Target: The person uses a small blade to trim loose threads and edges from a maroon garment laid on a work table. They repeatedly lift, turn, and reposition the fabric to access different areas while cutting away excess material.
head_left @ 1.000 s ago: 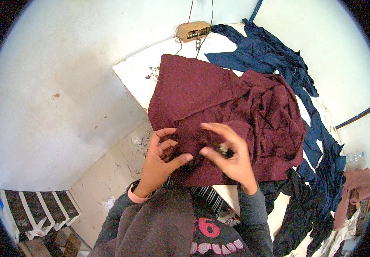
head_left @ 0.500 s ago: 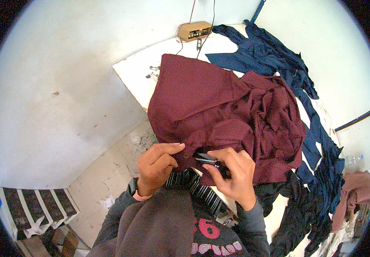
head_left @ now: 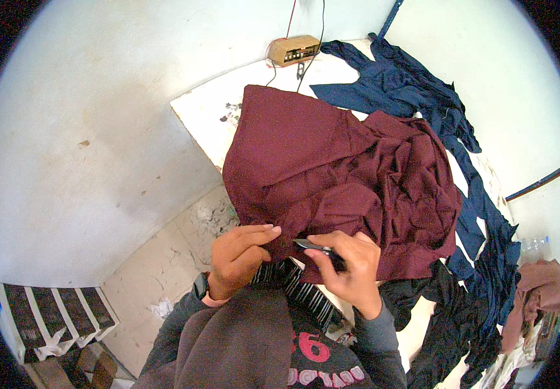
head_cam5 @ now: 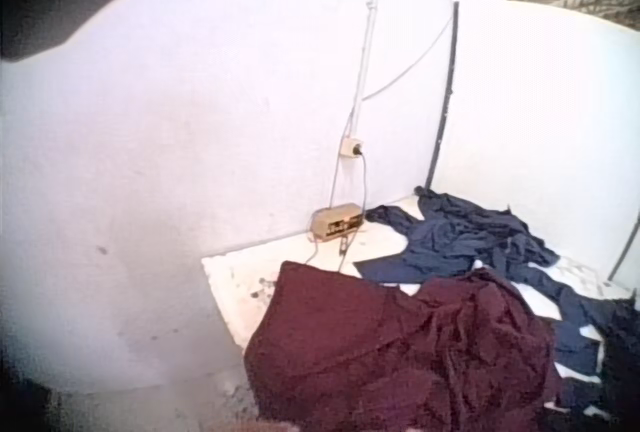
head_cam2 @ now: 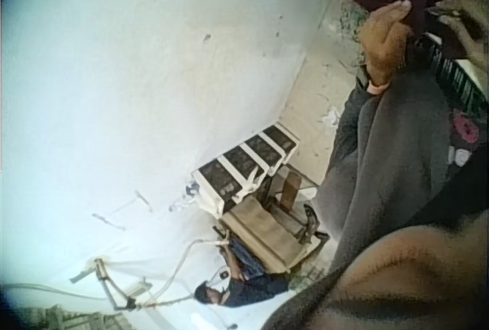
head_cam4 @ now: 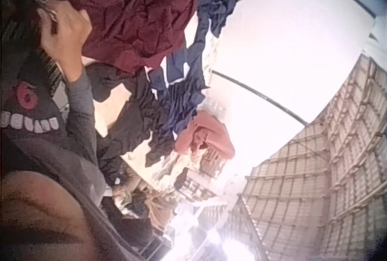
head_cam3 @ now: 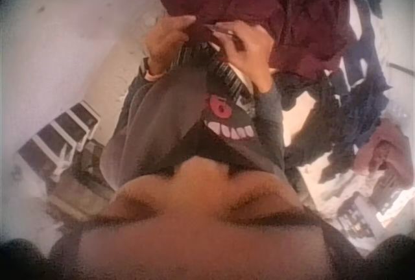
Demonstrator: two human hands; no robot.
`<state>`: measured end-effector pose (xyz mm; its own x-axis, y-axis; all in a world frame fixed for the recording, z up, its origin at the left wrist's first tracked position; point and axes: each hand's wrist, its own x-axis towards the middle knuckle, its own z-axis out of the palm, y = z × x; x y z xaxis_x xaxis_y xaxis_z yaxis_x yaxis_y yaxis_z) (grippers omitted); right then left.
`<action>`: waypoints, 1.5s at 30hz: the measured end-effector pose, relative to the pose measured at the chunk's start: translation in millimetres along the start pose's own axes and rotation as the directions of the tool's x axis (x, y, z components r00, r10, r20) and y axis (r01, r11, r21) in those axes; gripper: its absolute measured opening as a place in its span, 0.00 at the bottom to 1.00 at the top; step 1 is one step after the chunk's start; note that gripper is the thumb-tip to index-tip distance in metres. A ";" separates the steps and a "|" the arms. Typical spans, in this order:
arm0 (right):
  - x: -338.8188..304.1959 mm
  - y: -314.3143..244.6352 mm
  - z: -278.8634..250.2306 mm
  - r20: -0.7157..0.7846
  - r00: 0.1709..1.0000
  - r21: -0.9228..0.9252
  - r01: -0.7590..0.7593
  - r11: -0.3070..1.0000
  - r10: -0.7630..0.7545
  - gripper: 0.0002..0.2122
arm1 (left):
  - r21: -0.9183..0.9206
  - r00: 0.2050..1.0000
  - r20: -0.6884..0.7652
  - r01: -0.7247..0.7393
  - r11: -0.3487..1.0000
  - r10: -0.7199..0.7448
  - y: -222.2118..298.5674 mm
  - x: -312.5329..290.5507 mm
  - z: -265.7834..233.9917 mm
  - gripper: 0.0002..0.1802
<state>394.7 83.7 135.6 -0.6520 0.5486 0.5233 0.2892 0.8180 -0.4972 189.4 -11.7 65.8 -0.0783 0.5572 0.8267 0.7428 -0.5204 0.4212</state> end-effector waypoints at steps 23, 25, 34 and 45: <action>0.1 -1.7 -1.4 0.005 0.992 0.030 -0.123 0.992 0.123 0.08 | 0.009 0.993 0.085 -0.080 0.997 0.079 1.4 4.1 -7.9 0.07; -5.8 5.8 6.0 -0.086 0.986 0.074 -0.137 0.988 0.144 0.08 | -0.036 0.997 0.052 0.051 0.998 -0.049 3.3 4.0 -4.6 0.09; -37.5 30.1 57.6 -0.092 0.889 0.153 -0.432 0.889 0.448 0.19 | -0.359 0.701 0.022 0.671 0.648 -0.713 1.5 6.5 7.0 0.16; -10.1 21.3 31.0 -0.007 0.864 0.538 -0.422 0.730 0.504 0.08 | -0.248 0.493 0.605 0.863 0.441 -0.625 5.5 11.0 -4.4 0.14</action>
<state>385.8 90.2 98.4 -0.4124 0.8874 0.2061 0.1087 0.2726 -0.9560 189.8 -11.3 78.8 -0.1008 0.9916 -0.0811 0.0954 0.0908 0.9913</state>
